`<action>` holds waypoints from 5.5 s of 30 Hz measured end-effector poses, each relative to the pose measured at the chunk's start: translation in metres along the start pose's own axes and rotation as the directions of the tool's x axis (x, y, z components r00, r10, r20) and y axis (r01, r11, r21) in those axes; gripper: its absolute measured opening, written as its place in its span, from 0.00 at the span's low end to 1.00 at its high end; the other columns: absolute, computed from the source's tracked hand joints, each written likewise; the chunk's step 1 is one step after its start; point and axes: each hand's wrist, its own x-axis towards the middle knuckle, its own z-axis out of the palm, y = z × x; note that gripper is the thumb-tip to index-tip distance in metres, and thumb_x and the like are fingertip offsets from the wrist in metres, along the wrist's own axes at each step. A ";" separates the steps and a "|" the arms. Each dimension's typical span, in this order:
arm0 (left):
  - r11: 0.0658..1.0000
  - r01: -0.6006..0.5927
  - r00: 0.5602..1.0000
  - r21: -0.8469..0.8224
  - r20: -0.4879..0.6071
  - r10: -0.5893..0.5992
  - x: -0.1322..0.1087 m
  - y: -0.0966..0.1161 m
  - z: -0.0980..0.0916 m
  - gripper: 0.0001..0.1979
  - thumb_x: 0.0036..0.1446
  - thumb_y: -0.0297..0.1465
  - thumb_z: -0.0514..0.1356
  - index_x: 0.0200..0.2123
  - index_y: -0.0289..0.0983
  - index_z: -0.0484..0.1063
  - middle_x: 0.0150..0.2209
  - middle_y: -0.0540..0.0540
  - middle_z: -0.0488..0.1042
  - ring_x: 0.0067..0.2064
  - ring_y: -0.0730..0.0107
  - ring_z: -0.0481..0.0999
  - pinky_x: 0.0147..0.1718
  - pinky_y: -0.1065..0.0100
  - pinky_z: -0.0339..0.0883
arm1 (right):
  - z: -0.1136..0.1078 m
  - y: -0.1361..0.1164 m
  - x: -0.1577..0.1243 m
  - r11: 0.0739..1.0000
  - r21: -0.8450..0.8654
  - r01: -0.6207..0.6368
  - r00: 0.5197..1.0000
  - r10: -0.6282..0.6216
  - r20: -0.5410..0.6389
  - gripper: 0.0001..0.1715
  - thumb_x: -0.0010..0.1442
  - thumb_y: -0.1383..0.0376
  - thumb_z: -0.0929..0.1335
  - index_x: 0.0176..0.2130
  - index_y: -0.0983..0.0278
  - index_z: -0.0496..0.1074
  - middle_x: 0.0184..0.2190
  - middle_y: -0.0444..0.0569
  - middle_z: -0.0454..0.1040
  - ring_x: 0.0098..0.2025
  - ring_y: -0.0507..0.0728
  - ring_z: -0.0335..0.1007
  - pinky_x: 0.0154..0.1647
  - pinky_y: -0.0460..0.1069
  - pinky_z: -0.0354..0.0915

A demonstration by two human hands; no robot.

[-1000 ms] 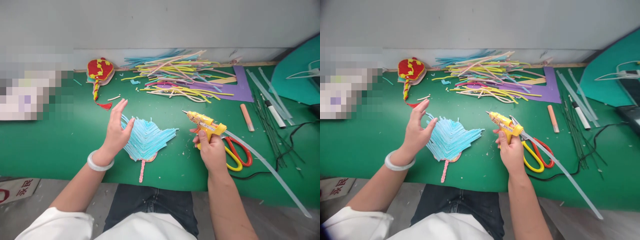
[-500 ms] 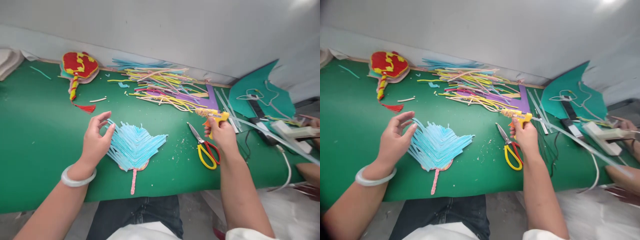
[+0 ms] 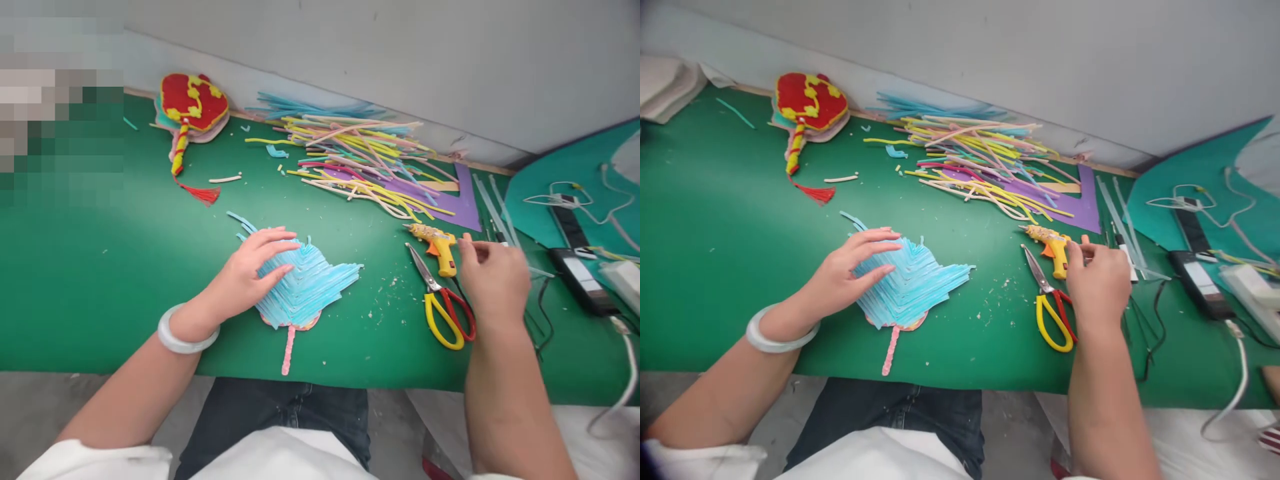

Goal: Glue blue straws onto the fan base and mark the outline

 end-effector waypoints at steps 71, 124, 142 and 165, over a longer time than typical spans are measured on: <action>0.969 -0.022 0.936 0.245 0.345 -0.066 0.040 -0.029 0.000 0.17 0.67 0.27 0.49 0.52 0.40 0.74 0.48 0.43 0.75 0.51 0.59 0.72 0.54 0.54 0.61 | 0.118 -0.119 -0.197 0.839 0.203 0.505 0.824 -0.539 0.174 0.13 0.70 0.57 0.64 0.41 0.62 0.74 0.31 0.44 0.77 0.33 0.53 0.69 0.37 0.50 0.58; 0.935 -0.152 0.904 0.320 0.427 0.000 0.036 -0.024 0.000 0.17 0.69 0.29 0.48 0.52 0.39 0.74 0.51 0.42 0.76 0.49 0.60 0.72 0.49 0.58 0.61 | 0.117 -0.123 -0.199 0.858 0.172 0.483 0.842 -0.510 0.178 0.14 0.69 0.56 0.65 0.40 0.61 0.75 0.32 0.44 0.76 0.34 0.52 0.68 0.37 0.49 0.59; 0.922 -0.205 0.887 0.327 0.460 0.034 0.034 -0.024 0.003 0.18 0.69 0.26 0.49 0.55 0.40 0.72 0.52 0.43 0.77 0.50 0.61 0.72 0.49 0.60 0.61 | 0.119 -0.120 -0.201 0.857 0.153 0.492 0.839 -0.514 0.178 0.15 0.69 0.55 0.65 0.40 0.60 0.75 0.31 0.45 0.77 0.33 0.53 0.69 0.37 0.49 0.59; 0.954 -0.074 0.909 0.289 0.414 -0.055 0.033 -0.022 0.003 0.25 0.66 0.26 0.53 0.65 0.38 0.59 0.55 0.39 0.70 0.55 0.56 0.69 0.53 0.55 0.65 | 0.125 -0.118 -0.196 0.821 0.150 0.551 0.819 -0.567 0.091 0.15 0.71 0.57 0.63 0.38 0.61 0.75 0.27 0.43 0.76 0.30 0.52 0.69 0.36 0.49 0.59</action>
